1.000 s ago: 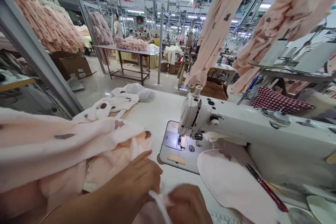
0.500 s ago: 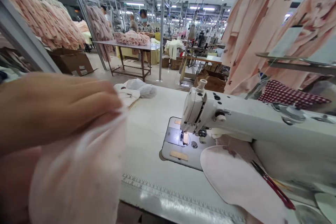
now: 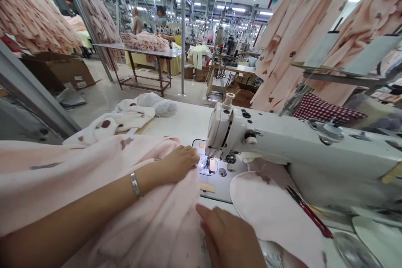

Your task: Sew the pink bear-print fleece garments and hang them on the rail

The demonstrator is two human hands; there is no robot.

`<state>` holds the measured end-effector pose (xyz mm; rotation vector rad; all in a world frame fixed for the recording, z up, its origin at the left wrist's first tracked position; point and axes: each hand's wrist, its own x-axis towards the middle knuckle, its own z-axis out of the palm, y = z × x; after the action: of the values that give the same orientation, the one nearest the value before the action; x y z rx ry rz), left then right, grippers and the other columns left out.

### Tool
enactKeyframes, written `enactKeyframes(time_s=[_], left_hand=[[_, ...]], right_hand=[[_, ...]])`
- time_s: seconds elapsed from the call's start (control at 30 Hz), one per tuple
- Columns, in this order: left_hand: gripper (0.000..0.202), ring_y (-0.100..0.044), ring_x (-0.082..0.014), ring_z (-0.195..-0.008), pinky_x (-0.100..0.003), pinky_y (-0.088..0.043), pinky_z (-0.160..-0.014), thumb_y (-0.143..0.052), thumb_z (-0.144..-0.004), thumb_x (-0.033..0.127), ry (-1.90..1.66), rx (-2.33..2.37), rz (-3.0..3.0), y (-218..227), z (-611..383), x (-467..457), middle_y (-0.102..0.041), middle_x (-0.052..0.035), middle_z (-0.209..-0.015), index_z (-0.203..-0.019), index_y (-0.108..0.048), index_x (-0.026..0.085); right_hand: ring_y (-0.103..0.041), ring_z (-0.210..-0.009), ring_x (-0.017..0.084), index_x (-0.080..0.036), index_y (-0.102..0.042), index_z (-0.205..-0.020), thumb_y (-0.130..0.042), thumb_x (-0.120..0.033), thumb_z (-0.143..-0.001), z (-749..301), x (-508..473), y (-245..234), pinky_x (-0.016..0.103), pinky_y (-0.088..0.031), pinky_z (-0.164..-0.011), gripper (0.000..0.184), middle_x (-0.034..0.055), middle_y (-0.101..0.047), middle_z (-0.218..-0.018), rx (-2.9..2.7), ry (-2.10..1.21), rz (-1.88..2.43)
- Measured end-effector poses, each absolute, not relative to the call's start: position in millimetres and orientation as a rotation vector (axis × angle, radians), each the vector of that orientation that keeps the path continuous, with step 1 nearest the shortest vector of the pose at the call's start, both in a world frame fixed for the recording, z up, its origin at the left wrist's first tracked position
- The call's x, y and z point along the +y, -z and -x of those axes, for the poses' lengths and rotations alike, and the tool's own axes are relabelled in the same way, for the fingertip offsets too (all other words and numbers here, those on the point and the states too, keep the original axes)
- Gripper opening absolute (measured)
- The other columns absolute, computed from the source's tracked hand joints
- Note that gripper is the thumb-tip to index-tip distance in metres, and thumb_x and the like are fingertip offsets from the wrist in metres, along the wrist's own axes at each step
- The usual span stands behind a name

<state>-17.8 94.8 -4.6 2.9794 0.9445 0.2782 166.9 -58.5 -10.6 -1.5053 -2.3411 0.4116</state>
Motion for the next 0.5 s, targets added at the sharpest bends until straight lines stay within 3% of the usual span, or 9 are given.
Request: enactKeyframes(time_s=[0.13,0.23,0.3,0.43,0.5], left_hand=[[0.011,-0.047,-0.0248,-0.096,-0.044,-0.035,-0.087,-0.044,-0.086,0.013,-0.385,1.13,-2.931,-4.5,14.4,96.9,-0.054,-0.0102,-0.101,-0.093,-0.053,0.015],[0.013,-0.049,-0.0255,-0.093,-0.043,-0.038,-0.082,-0.045,-0.087,0.02,-0.403,1.176,-2.889,-4.2,15.4,67.1,-0.055,-0.0109,-0.101,-0.094,-0.054,0.015],[0.024,-0.048,-0.0272,-0.102,-0.044,-0.037,-0.087,-0.045,-0.088,0.03,-0.38,1.072,-2.902,3.8,19.8,37.4,-0.055,-0.0123,-0.112,-0.104,-0.053,0.014],[0.04,-0.033,-0.028,-0.126,-0.049,-0.024,-0.104,-0.038,-0.092,0.037,-0.308,0.931,-2.857,18.2,31.7,-2.2,-0.037,-0.013,-0.138,-0.124,-0.043,0.015],[0.04,-0.032,-0.0278,-0.128,-0.049,-0.022,-0.105,-0.038,-0.091,0.04,-0.279,0.908,-2.796,18.6,34.3,-1.3,-0.036,-0.0122,-0.14,-0.124,-0.043,0.018]], right_hand=[[-0.062,-0.072,0.022,-0.02,-0.058,-0.108,-0.038,-0.015,-0.086,-148.4,-20.0,13.7,0.032,-0.045,-0.059,0.031,0.0054,-0.065,-0.083,-2.544,-0.125,1.55],[-0.06,-0.071,0.015,-0.025,-0.06,-0.096,-0.042,-0.016,-0.085,-151.6,-12.7,4.2,0.025,-0.043,-0.06,0.023,-0.0004,-0.063,-0.079,-2.587,-0.311,1.472],[-0.06,-0.074,0.012,-0.027,-0.06,-0.092,-0.041,-0.016,-0.086,-161.9,-8.2,-1.0,0.022,-0.042,-0.063,0.023,-0.0031,-0.063,-0.08,-2.615,-0.379,1.427],[-0.061,-0.08,0.015,-0.026,-0.053,-0.111,-0.038,-0.016,-0.088,-180.4,13.3,1.2,0.025,-0.042,-0.065,0.03,0.0002,-0.065,-0.088,-2.641,-0.134,1.527],[-0.062,-0.07,0.016,-0.025,-0.057,-0.101,-0.04,-0.018,-0.087,-185.8,24.1,6.4,0.024,-0.038,-0.057,0.023,0.0001,-0.065,-0.081,-2.658,-0.071,1.576]])
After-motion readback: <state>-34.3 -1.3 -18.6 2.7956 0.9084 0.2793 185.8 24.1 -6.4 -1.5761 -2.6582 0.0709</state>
